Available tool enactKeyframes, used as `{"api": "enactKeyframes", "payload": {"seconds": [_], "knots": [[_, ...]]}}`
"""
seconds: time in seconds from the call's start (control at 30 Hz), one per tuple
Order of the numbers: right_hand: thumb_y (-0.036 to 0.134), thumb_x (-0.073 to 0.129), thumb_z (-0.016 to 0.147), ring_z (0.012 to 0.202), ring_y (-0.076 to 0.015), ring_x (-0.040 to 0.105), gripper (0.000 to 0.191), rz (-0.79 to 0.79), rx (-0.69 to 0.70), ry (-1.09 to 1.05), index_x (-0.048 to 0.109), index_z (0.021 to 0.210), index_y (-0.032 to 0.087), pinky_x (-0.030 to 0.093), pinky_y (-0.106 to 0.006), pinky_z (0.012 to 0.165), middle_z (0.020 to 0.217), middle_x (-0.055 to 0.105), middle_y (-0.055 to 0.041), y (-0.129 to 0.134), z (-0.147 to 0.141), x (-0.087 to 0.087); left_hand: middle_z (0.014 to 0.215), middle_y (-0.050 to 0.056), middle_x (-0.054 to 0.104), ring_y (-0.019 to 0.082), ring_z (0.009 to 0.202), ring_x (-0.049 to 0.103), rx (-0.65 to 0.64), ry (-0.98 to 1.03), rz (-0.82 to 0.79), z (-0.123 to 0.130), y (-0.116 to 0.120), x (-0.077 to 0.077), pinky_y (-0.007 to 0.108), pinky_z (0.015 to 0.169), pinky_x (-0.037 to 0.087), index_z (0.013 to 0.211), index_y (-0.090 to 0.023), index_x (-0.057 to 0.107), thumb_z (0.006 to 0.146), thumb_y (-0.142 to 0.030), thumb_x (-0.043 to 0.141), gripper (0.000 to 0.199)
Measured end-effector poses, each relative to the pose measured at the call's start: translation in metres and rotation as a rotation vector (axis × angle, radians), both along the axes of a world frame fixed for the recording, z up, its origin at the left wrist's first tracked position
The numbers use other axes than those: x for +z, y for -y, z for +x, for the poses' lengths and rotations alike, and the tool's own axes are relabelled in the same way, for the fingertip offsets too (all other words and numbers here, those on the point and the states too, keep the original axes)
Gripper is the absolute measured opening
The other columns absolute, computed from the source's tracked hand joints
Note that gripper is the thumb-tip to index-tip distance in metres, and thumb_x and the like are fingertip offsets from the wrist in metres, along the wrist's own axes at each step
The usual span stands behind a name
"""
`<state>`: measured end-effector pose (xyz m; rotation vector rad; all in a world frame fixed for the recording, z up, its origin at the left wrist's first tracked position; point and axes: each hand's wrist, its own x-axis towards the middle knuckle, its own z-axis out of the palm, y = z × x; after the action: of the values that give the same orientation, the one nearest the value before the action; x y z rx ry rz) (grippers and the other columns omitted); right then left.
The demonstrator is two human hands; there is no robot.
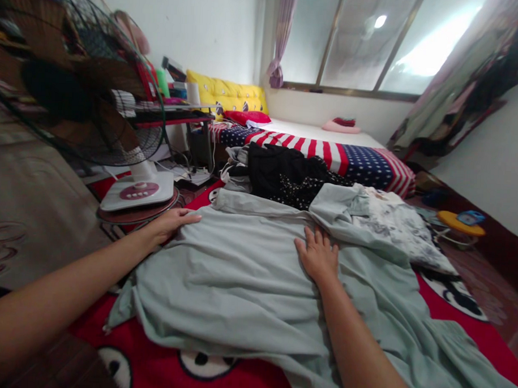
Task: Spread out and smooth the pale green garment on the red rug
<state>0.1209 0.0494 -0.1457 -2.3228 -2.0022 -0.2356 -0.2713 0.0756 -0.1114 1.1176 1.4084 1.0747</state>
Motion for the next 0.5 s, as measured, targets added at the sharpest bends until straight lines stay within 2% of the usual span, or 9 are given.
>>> {"api": "enactKeyframes", "payload": {"seconds": [0.1, 0.2, 0.3, 0.37, 0.43, 0.5], "knots": [[0.053, 0.022, 0.098, 0.143, -0.0297, 0.028, 0.061, -0.015, -0.007, -0.012, 0.030, 0.151, 0.026, 0.028, -0.056, 0.111, 0.159, 0.026, -0.0079, -0.001, 0.001, -0.001, 0.072, 0.002, 0.067, 0.015, 0.062, 0.062, 0.052, 0.002, -0.011, -0.014, -0.004, -0.002, 0.025, 0.057, 0.049, 0.078, -0.017, 0.062, 0.039, -0.046, 0.088, 0.055], [0.053, 0.022, 0.098, 0.143, -0.0296, 0.028, 0.061, -0.014, -0.006, -0.008, 0.030, 0.151, 0.026, 0.028, -0.056, 0.110, 0.159, 0.026, -0.0081, -0.002, 0.001, -0.001, 0.072, -0.001, 0.064, 0.012, 0.061, 0.061, 0.073, -0.028, -0.002, -0.018, -0.001, -0.001, 0.022, 0.055, 0.048, 0.080, -0.018, 0.057, 0.044, -0.043, 0.087, 0.053], [0.053, 0.022, 0.098, 0.143, -0.0293, 0.027, 0.060, -0.008, -0.009, -0.005, 0.029, 0.151, 0.026, 0.028, -0.056, 0.111, 0.159, 0.026, -0.0074, -0.002, 0.001, -0.001, 0.082, 0.002, 0.069, 0.016, 0.070, 0.066, 0.035, -0.077, -0.007, -0.014, 0.006, 0.001, 0.024, 0.060, 0.051, 0.096, -0.019, 0.058, 0.048, -0.042, 0.085, 0.059], [0.053, 0.022, 0.098, 0.143, -0.0291, 0.027, 0.060, -0.008, -0.009, -0.001, 0.029, 0.151, 0.026, 0.027, -0.056, 0.111, 0.159, 0.026, -0.0070, -0.001, 0.000, -0.001, 0.083, 0.004, 0.071, 0.020, 0.074, 0.068, -0.004, -0.137, -0.015, -0.012, 0.010, 0.003, 0.028, 0.062, 0.052, 0.103, -0.019, 0.059, 0.045, -0.038, 0.085, 0.066], [0.052, 0.023, 0.099, 0.143, -0.0290, 0.028, 0.059, -0.008, -0.006, 0.001, 0.030, 0.151, 0.026, 0.027, -0.055, 0.111, 0.159, 0.027, -0.0069, 0.001, -0.001, 0.001, 0.079, 0.004, 0.071, 0.024, 0.076, 0.069, -0.037, -0.223, -0.016, -0.013, 0.012, 0.007, 0.030, 0.065, 0.053, 0.097, -0.019, 0.063, 0.038, -0.031, 0.087, 0.065], [0.052, 0.023, 0.099, 0.143, -0.0294, 0.028, 0.059, -0.009, 0.002, -0.001, 0.030, 0.151, 0.026, 0.028, -0.055, 0.111, 0.159, 0.027, -0.0071, 0.002, -0.001, 0.002, 0.073, 0.003, 0.071, 0.028, 0.078, 0.068, -0.043, -0.315, -0.003, -0.018, 0.011, 0.012, 0.033, 0.069, 0.053, 0.084, -0.020, 0.066, 0.031, -0.023, 0.086, 0.057]]}}
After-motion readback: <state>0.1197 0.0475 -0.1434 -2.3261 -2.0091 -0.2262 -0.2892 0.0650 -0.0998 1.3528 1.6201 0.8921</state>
